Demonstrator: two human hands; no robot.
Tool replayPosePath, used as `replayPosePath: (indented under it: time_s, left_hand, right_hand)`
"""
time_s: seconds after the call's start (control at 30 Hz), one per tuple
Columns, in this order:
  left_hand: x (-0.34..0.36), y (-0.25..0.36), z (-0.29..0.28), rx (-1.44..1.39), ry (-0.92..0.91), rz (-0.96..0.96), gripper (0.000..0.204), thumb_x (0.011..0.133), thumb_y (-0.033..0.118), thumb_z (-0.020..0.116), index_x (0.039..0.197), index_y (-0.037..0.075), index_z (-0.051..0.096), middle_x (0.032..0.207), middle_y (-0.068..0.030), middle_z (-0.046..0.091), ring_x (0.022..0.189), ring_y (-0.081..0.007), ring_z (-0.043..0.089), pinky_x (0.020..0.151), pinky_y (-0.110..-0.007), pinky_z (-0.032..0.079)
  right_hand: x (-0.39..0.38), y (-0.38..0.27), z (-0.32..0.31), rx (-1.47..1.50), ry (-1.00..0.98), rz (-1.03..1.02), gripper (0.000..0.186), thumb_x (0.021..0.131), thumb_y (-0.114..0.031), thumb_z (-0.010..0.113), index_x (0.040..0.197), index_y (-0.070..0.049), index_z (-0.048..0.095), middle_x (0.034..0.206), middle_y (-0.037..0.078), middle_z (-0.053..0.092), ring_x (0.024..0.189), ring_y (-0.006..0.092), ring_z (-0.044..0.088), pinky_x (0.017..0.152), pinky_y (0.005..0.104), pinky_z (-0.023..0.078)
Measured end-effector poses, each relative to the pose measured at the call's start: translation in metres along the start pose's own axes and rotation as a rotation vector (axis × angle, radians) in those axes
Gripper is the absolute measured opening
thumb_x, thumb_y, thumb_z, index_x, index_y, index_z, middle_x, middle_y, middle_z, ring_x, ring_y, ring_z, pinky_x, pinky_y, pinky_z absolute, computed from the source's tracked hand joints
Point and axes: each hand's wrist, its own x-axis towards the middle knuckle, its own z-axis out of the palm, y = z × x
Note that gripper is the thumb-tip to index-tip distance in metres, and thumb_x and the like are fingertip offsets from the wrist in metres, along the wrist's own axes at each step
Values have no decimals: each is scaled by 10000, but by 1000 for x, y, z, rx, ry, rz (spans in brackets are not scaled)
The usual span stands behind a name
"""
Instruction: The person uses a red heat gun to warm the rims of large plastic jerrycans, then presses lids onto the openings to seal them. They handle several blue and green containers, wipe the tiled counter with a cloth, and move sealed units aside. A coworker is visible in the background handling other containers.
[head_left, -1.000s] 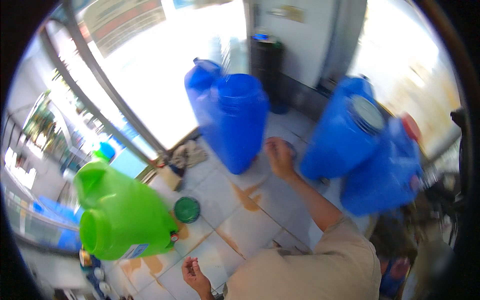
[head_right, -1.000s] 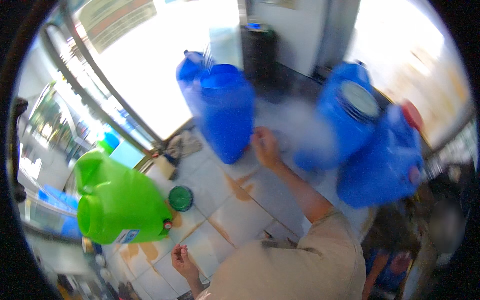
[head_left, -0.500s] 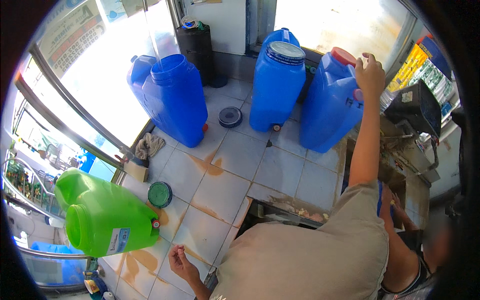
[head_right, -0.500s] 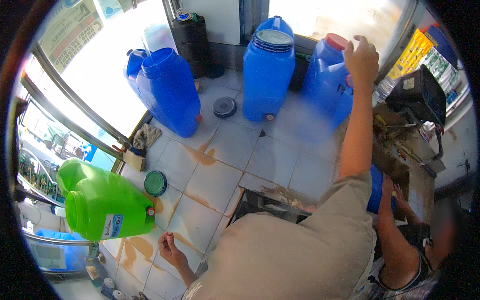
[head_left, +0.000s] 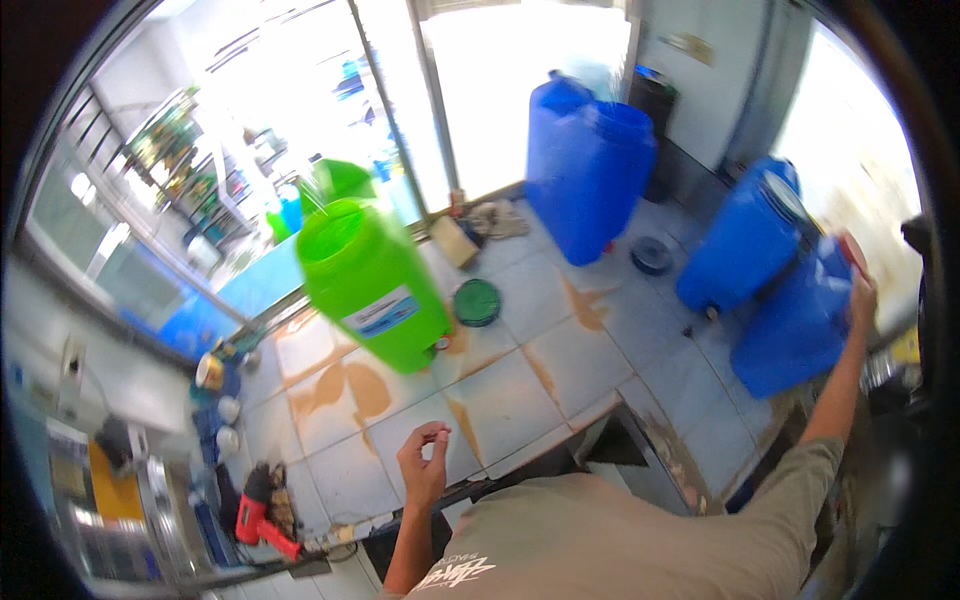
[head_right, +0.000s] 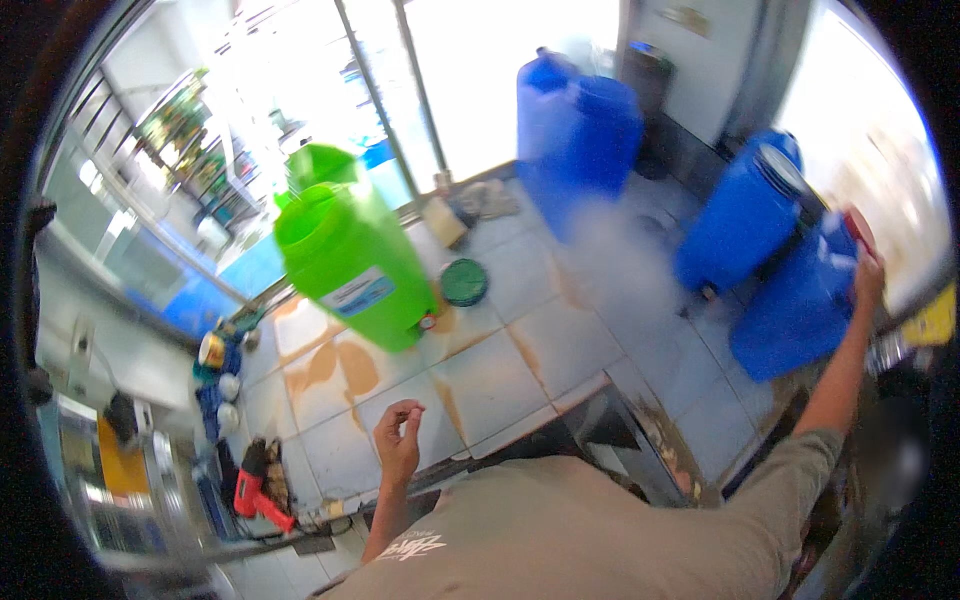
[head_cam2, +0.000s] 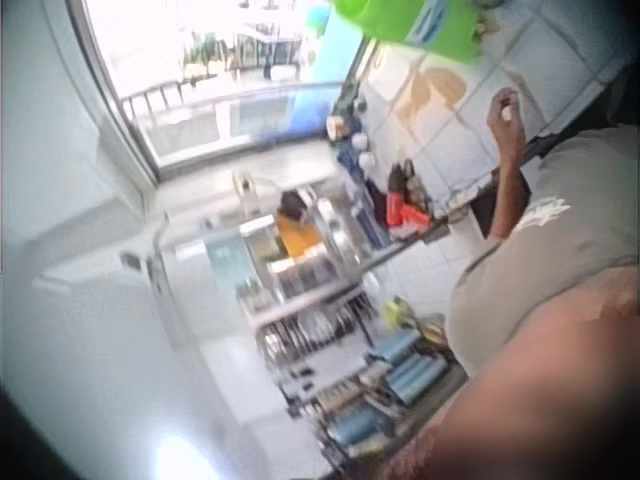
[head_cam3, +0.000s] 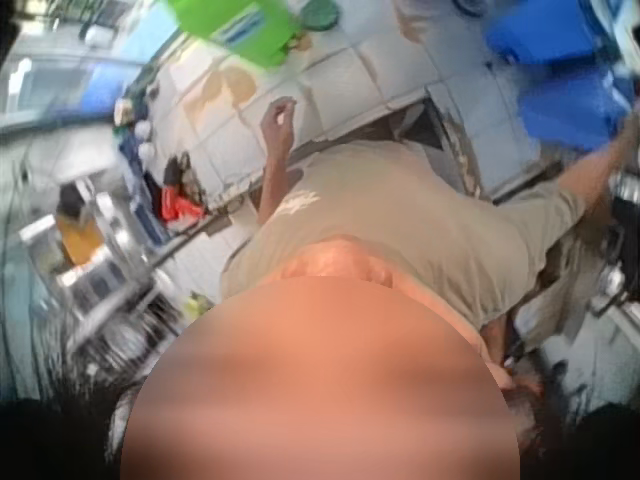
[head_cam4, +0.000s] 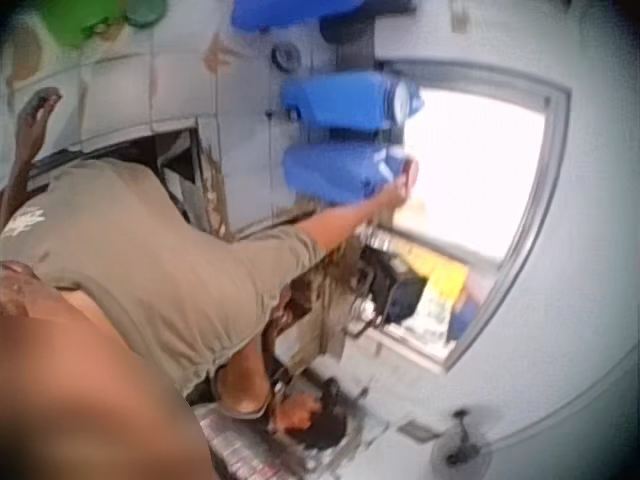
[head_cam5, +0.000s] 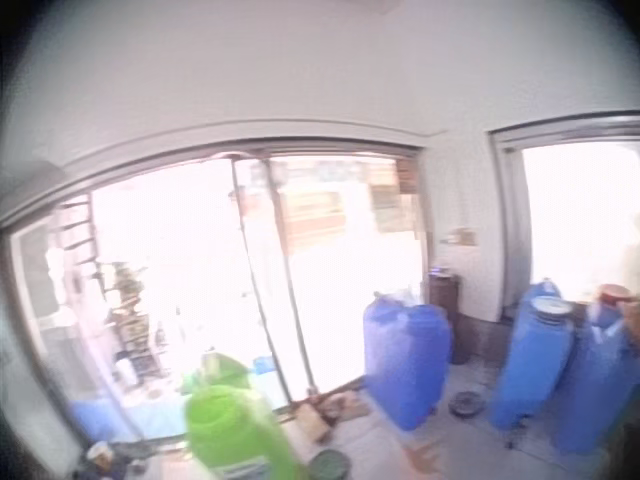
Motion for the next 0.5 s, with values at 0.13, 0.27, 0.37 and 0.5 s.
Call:
replayPosePath:
  time_s: [0.13,0.27,0.37,0.5]
  left_hand:
    - [-11,0,-5,-25,49,-81,142,961,101,698,1043,-11,726,989,-133,757,913,-196,708,848,-330,557]
    - [-5,-12,14,250,-77,22,243,939,181,730,1129,31,711,1039,-137,744,995,-282,701,899,-386,540]
    - [23,-28,51,334,-212,228,307,885,183,746,1157,50,698,1149,-155,703,1107,-357,628,978,-443,492]
    - [77,-46,109,454,-309,417,474,860,184,751,1300,61,625,1345,-164,611,1227,-353,560,1030,-453,459]
  right_hand:
    - [-6,-12,-13,-285,259,197,671,967,-665,492,1298,-109,667,1221,187,719,1121,397,683,945,509,534]
    - [-36,-76,-50,-470,376,275,584,977,-614,538,1257,-128,699,1159,158,737,1068,351,704,887,497,559]
    - [-59,-146,-75,-268,580,-170,451,997,-490,606,1215,-107,698,1133,160,733,1036,384,701,870,488,558]
    - [-154,-246,-47,323,567,-646,151,971,-154,713,1043,-24,685,1032,153,721,913,328,681,835,438,539]
